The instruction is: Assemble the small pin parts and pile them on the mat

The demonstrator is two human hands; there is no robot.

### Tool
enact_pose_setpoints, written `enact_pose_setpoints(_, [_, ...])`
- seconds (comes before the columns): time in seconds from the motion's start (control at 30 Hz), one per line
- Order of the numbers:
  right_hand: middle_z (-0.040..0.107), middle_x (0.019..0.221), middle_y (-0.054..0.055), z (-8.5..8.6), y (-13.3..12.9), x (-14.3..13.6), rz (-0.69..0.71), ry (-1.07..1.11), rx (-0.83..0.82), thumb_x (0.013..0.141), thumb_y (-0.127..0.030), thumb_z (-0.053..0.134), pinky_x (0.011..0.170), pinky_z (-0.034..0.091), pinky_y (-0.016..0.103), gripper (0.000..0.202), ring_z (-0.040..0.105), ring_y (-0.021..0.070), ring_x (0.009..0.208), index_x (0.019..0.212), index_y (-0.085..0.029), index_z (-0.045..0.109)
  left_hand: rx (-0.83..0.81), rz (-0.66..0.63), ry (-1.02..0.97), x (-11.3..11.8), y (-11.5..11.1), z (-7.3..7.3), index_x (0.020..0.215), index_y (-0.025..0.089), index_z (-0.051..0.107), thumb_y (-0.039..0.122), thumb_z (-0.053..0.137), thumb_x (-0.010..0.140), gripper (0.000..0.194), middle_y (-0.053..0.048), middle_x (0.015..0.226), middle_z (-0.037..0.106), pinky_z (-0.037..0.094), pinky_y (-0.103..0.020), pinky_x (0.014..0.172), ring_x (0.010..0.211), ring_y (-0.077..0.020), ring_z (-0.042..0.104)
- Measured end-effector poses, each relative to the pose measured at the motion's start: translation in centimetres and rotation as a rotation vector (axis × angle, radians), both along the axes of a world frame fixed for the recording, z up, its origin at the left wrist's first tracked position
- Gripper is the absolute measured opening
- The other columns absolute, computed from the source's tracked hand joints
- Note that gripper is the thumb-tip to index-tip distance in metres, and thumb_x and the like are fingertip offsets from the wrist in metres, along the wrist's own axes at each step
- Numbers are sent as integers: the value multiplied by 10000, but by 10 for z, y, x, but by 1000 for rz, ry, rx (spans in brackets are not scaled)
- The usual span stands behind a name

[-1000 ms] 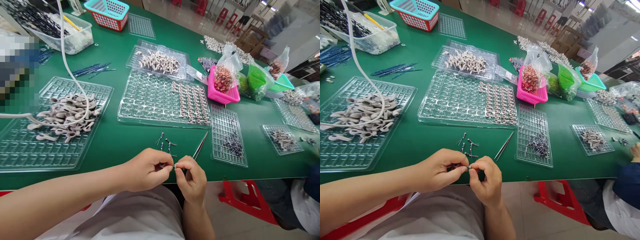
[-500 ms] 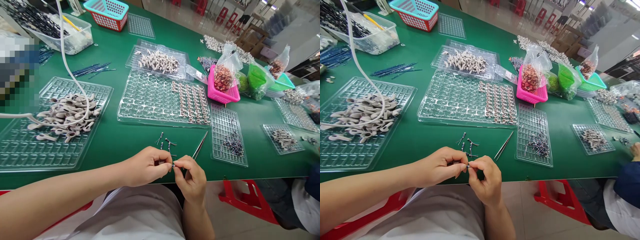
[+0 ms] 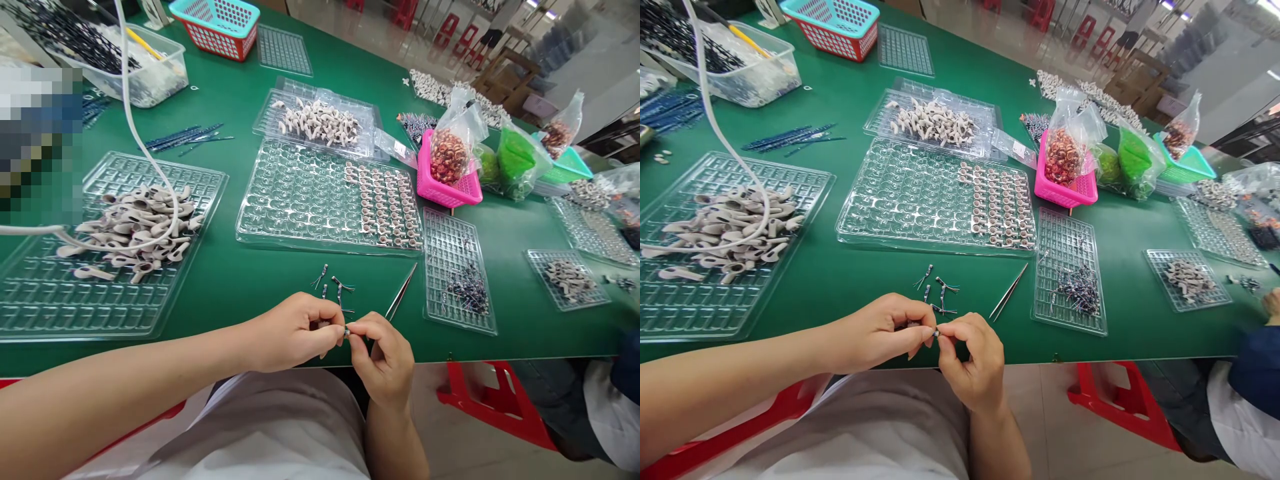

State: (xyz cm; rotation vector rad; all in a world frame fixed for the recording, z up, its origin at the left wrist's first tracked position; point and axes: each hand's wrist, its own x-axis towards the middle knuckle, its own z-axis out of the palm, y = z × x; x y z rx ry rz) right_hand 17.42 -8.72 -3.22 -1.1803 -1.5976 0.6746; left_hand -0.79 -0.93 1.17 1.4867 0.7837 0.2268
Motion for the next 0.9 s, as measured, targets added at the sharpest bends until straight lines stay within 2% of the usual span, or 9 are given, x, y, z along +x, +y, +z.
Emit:
enact_pose_setpoints(0.47, [688,824,15,-2,0,0,-2,31,12,851,-62,628,646,505,299,237,616,148,716,1015,-227,670,23,2,-8,-1,-1,1,717,156,608,264,491,868,219,28,606,570,332,-186,504,539,-91,430])
enact_pose_setpoints(0.9, [680,804,8,-2,-1,0,-17,-1,9,848,-54,627,633,507,295,234,623,155,710,990,-238,655,83,-22,-17,-1,-4,0,803,143,649,286,497,904,232,52,595,459,293,-194,492,536,-85,360])
